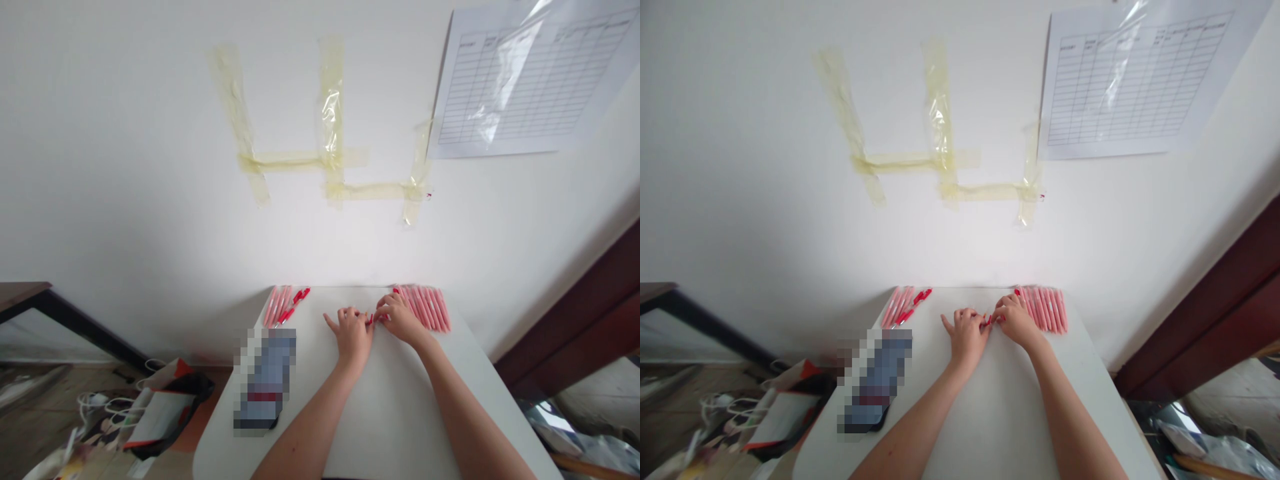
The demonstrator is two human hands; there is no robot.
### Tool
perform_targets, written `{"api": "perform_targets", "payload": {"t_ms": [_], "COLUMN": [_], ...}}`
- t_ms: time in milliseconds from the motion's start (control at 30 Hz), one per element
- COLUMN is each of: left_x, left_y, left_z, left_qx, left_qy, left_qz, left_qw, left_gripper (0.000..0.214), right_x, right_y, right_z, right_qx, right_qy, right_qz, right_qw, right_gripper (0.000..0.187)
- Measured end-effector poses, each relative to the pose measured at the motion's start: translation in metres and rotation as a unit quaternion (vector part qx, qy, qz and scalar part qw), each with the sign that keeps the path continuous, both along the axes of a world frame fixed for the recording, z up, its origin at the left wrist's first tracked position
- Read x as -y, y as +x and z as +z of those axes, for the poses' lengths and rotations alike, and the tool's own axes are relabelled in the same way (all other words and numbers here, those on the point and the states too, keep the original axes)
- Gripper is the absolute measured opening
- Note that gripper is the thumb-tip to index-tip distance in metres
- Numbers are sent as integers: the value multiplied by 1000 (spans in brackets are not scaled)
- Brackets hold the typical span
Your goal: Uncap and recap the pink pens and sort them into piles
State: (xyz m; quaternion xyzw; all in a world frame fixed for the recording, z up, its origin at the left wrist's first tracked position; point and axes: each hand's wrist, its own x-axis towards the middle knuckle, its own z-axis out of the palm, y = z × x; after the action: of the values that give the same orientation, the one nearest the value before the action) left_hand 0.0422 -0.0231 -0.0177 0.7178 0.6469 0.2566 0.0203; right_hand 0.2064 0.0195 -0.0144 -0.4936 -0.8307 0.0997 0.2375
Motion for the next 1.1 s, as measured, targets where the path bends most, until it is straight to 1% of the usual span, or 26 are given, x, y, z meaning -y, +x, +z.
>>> {"api": "perform_targets", "payload": {"t_ms": [133,333,667,767,900,1000,1100], "left_x": [0,2,-1,-3,-11,-16,-18], "left_y": [0,-1,-14,-22,-39,-50,-54], "left_z": [0,4,10,13,16,16,15], "left_qx": [0,-5,25,34,50,53,50], "left_qy": [4,-14,7,-1,-30,-51,-62], "left_qz": [0,1,14,21,12,-9,-29], "left_qw": [1000,1000,1000,999,998,997,996], "left_gripper": [12,12,7,6,6,3,3], "right_x": [0,-1,1,1,-1,-3,-5], "right_y": [0,1,3,5,9,13,15], "right_z": [1,0,2,2,-2,-6,-8], "right_qx": [-1,-9,-41,-50,-64,-64,-59], "right_qy": [2,0,5,8,17,28,37], "right_qz": [3,5,10,8,-7,-15,-16], "right_qw": [1000,1000,999,999,998,997,997], "right_gripper": [31,31,29,29,31,30,27]}}
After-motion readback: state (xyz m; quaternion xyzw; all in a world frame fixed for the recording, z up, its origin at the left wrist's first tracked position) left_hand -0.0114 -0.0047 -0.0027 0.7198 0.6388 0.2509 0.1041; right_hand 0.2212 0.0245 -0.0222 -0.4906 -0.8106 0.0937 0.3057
